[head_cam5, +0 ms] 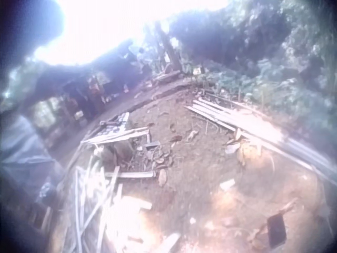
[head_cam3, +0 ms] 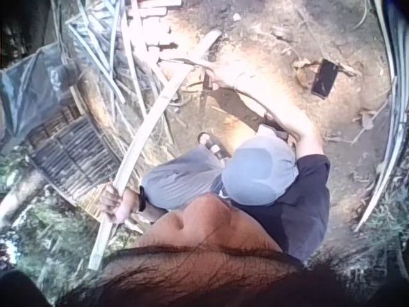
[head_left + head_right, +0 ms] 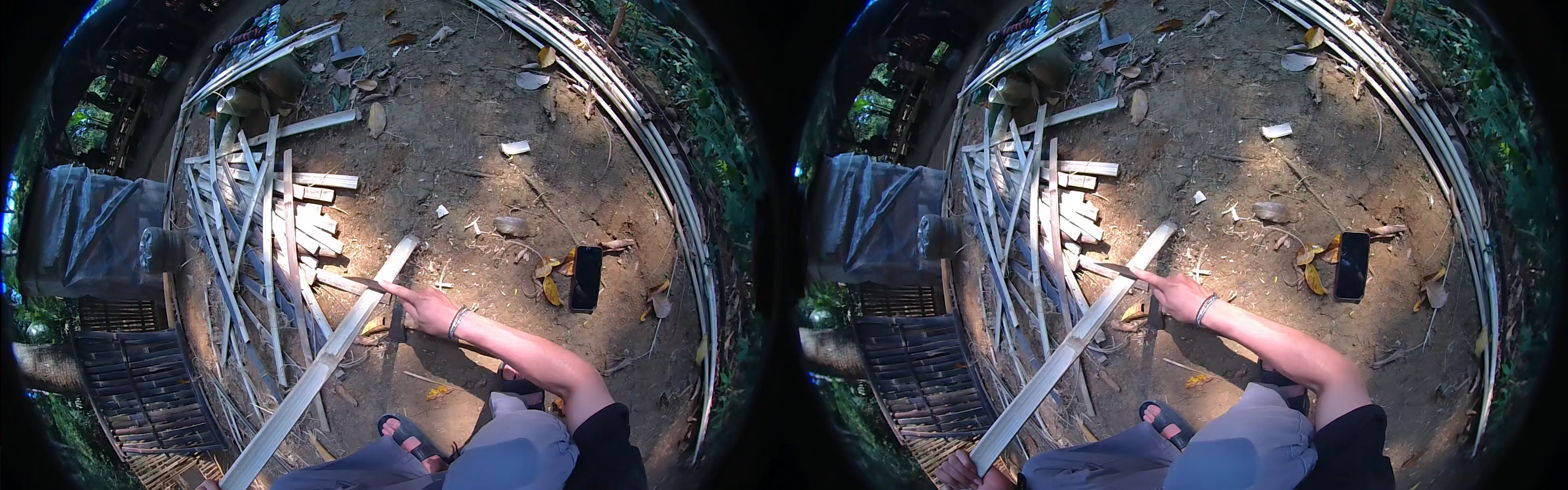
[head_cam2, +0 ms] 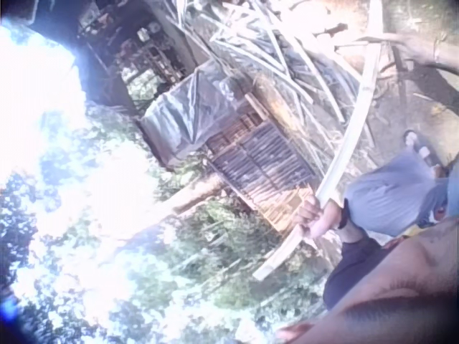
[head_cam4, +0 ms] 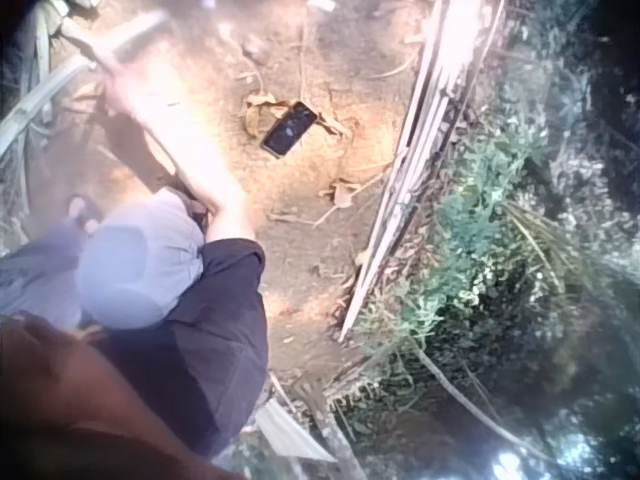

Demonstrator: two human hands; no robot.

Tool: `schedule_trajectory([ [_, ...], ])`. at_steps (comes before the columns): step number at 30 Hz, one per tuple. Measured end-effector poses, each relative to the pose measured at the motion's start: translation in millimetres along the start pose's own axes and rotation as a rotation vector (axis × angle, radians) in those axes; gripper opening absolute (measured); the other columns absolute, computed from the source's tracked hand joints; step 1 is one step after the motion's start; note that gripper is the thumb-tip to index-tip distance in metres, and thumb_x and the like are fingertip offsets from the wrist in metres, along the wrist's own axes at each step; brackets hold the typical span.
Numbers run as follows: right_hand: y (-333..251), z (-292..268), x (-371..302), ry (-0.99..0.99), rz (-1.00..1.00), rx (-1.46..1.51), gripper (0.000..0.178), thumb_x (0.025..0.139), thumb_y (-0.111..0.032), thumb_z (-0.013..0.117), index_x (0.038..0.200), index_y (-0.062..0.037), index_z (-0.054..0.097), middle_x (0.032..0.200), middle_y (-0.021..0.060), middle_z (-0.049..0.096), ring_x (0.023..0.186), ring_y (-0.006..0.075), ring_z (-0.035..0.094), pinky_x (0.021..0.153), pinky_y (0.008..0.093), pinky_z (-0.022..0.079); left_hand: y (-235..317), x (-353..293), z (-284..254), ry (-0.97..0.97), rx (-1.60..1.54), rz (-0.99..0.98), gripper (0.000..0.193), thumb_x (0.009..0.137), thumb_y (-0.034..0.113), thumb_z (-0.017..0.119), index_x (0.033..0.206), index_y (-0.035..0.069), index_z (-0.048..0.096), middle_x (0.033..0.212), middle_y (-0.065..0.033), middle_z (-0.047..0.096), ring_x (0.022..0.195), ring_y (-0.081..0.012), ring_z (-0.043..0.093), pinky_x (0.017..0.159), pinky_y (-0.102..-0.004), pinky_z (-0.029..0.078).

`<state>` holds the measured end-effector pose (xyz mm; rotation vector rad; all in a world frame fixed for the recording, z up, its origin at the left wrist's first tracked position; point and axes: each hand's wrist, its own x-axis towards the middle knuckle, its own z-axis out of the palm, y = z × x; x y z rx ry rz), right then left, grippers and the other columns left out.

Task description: The person strips and shapes a long piece of wood using a small axe and a knife while sitting outdoors.

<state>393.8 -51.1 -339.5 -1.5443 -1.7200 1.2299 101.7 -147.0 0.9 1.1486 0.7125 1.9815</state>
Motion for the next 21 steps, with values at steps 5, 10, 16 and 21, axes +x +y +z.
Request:
schedule_trajectory([
  [5,40,-12,17,0.101,0.114,0.071,0.055,0.095,-0.017,0.043,0.147,-0.0333,0.034,0.085,0.0229,0.066,0.075,0.0369,0.067,0.071,0.0456,0.055,-8,10,-3,0.163,0.152,0.058,0.030,0.082,0.024,0.047,0.059,0.017,0.029,0.050,0.0020,0.022,0.043,-0.0115,0.024,0.053,-0.0292,0.024],
  [10,-2,-2,4,-0.048,-0.030,0.092,0.050,0.096,-0.020,0.044,0.143,-0.0360,0.040,0.064,0.0208,0.058,0.056,0.0332,0.061,0.062,0.0457,0.052,-8,13,-12,0.252,0.149,0.080,0.030,0.082,0.025,0.047,0.058,0.017,0.029,0.050,0.0017,0.023,0.043,-0.0124,0.023,0.053,-0.0304,0.025],
  [16,-14,-14,5,-0.089,-0.017,0.084,0.052,0.096,-0.019,0.041,0.146,-0.0335,0.035,0.081,0.0241,0.065,0.071,0.0368,0.066,0.072,0.0481,0.055,-6,20,-22,0.137,0.103,0.010,0.030,0.082,0.025,0.047,0.058,0.017,0.030,0.049,0.0015,0.022,0.043,-0.0117,0.024,0.053,-0.0304,0.025],
  [21,8,-23,16,-0.005,0.124,-0.021,0.054,0.094,-0.016,0.043,0.145,-0.0330,0.037,0.074,0.0228,0.064,0.066,0.0357,0.066,0.066,0.0470,0.055,-5,17,-13,0.116,0.098,-0.012,0.031,0.082,0.026,0.047,0.058,0.016,0.031,0.049,0.0012,0.024,0.043,-0.0121,0.025,0.053,-0.0299,0.025],
])
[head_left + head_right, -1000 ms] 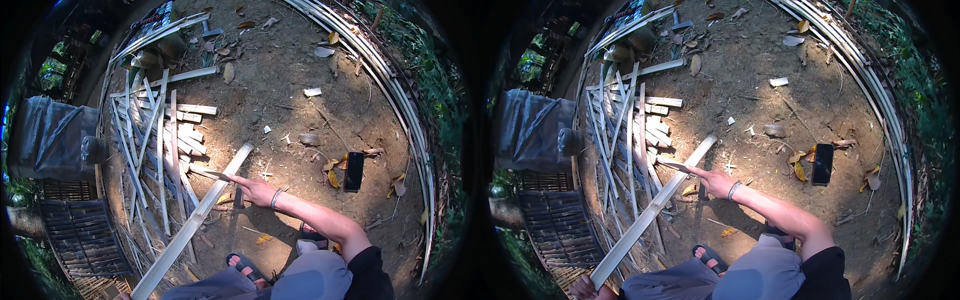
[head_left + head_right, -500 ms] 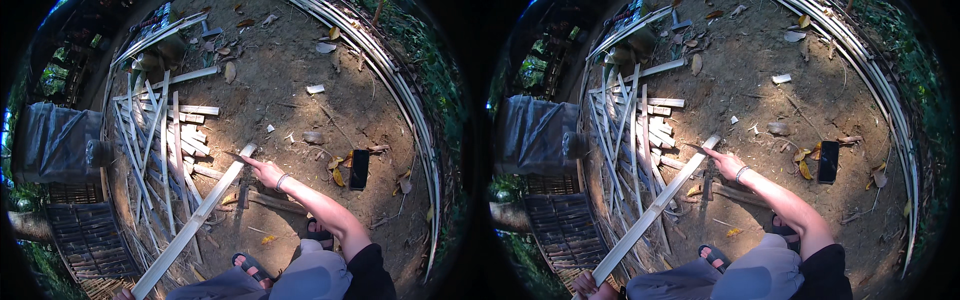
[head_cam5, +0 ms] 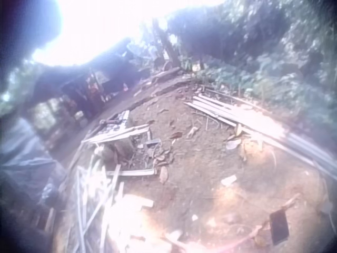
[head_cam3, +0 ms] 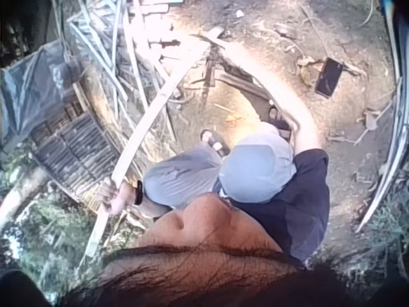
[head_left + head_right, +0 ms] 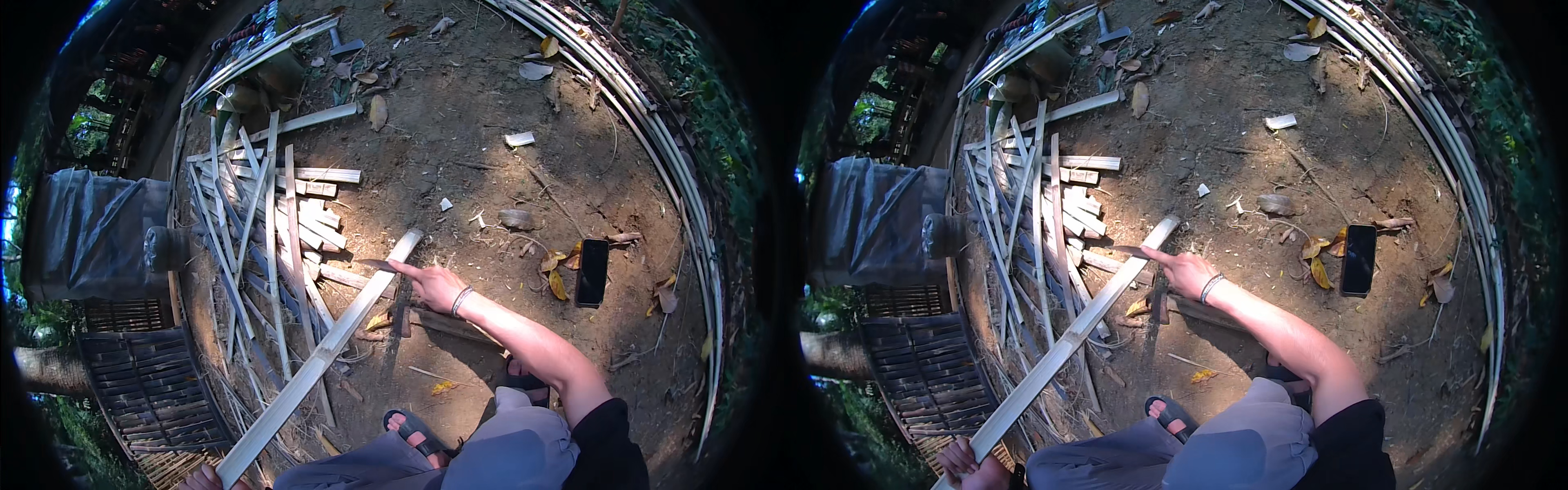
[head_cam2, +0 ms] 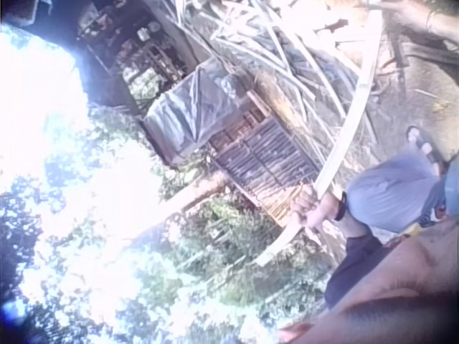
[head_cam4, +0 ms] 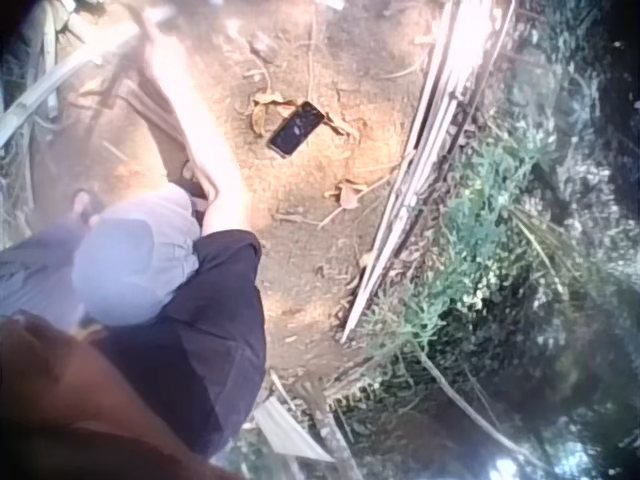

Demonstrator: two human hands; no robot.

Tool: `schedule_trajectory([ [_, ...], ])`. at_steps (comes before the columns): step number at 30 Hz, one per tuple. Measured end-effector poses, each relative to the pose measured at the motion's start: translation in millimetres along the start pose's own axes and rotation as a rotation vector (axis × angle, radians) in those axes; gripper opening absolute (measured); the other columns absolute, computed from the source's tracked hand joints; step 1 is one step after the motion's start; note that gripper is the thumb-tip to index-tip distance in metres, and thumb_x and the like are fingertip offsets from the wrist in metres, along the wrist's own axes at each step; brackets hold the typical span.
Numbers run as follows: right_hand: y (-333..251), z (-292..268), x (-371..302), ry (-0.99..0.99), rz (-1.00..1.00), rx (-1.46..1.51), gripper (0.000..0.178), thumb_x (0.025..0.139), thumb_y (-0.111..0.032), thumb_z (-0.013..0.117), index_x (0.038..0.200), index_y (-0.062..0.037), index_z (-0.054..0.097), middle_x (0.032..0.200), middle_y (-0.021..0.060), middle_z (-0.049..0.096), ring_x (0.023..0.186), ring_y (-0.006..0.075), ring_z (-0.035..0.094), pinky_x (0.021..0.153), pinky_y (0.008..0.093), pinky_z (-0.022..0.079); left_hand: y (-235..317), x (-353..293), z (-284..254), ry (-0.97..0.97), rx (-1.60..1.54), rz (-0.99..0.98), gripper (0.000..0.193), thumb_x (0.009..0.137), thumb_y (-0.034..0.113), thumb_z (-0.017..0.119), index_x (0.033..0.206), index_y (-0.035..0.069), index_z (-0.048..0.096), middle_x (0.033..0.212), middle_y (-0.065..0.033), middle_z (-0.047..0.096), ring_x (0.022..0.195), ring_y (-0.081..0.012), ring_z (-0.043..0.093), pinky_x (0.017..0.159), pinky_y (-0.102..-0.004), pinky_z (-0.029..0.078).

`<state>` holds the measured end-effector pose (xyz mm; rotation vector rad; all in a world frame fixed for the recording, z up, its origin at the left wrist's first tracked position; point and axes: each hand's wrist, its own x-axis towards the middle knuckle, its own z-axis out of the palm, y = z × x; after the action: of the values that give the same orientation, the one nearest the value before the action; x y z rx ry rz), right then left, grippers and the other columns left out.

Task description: The person strips and shapes a long piece of wood using a small axe and a knife while sitting outdoors.

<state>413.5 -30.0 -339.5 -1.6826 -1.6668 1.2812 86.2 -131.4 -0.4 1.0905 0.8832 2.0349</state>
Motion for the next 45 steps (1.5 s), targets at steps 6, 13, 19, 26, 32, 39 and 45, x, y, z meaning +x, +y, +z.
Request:
schedule_trajectory([
  [6,-10,9,-10,-0.056,-0.095,0.062,0.052,0.095,-0.017,0.041,0.144,-0.0329,0.039,0.088,0.0245,0.066,0.077,0.0381,0.066,0.077,0.0472,0.054,-5,0,1,0.103,0.131,0.069,0.031,0.081,0.025,0.049,0.057,0.017,0.030,0.049,0.0011,0.023,0.043,-0.0127,0.024,0.053,-0.0286,0.025],
  [13,-3,21,-8,-0.066,-0.148,0.156,0.047,0.098,-0.021,0.040,0.144,-0.0325,0.040,0.084,0.0232,0.066,0.079,0.0376,0.067,0.078,0.0471,0.053,-2,4,-5,0.026,-0.054,-0.040,0.031,0.079,0.024,0.049,0.057,0.019,0.028,0.049,0.0025,0.022,0.043,-0.0121,0.023,0.054,-0.0294,0.024],
  [19,10,10,9,-0.014,-0.102,0.091,0.050,0.096,-0.021,0.043,0.144,-0.0322,0.040,0.082,0.0214,0.067,0.073,0.0374,0.066,0.077,0.0474,0.055,-6,6,-1,0.084,0.047,0.007,0.031,0.079,0.026,0.049,0.058,0.019,0.028,0.050,0.0030,0.021,0.044,-0.0116,0.022,0.053,-0.0302,0.025],
  [26,15,-1,11,-0.009,-0.012,0.113,0.051,0.096,-0.019,0.041,0.145,-0.0326,0.038,0.080,0.0231,0.066,0.071,0.0359,0.067,0.075,0.0455,0.056,-3,6,-6,0.050,0.039,-0.012,0.029,0.080,0.025,0.048,0.058,0.018,0.031,0.049,0.0024,0.024,0.043,-0.0118,0.024,0.055,-0.0297,0.026],
  [32,32,-5,20,0.016,-0.020,0.077,0.050,0.095,-0.022,0.042,0.143,-0.0344,0.040,0.088,0.0229,0.067,0.077,0.0382,0.067,0.077,0.0479,0.055,-4,6,-6,0.021,0.057,0.003,0.029,0.081,0.023,0.051,0.059,0.017,0.033,0.050,0.0021,0.026,0.043,-0.0114,0.024,0.055,-0.0299,0.025],
  [39,35,0,21,0.014,-0.048,0.056,0.053,0.095,-0.018,0.044,0.144,-0.0361,0.038,0.081,0.0259,0.064,0.073,0.0387,0.066,0.074,0.0483,0.054,-5,8,-8,-0.001,0.059,0.011,0.030,0.082,0.023,0.049,0.059,0.017,0.031,0.050,0.0020,0.024,0.043,-0.0119,0.024,0.057,-0.0299,0.026],
  [45,20,0,17,-0.056,-0.044,0.062,0.053,0.096,-0.019,0.043,0.145,-0.0379,0.036,0.076,0.0252,0.063,0.070,0.0392,0.065,0.071,0.0483,0.053,0,8,-8,0.048,0.072,-0.002,0.028,0.081,0.023,0.048,0.059,0.017,0.031,0.050,0.0020,0.024,0.043,-0.0120,0.024,0.059,-0.0310,0.027],
])
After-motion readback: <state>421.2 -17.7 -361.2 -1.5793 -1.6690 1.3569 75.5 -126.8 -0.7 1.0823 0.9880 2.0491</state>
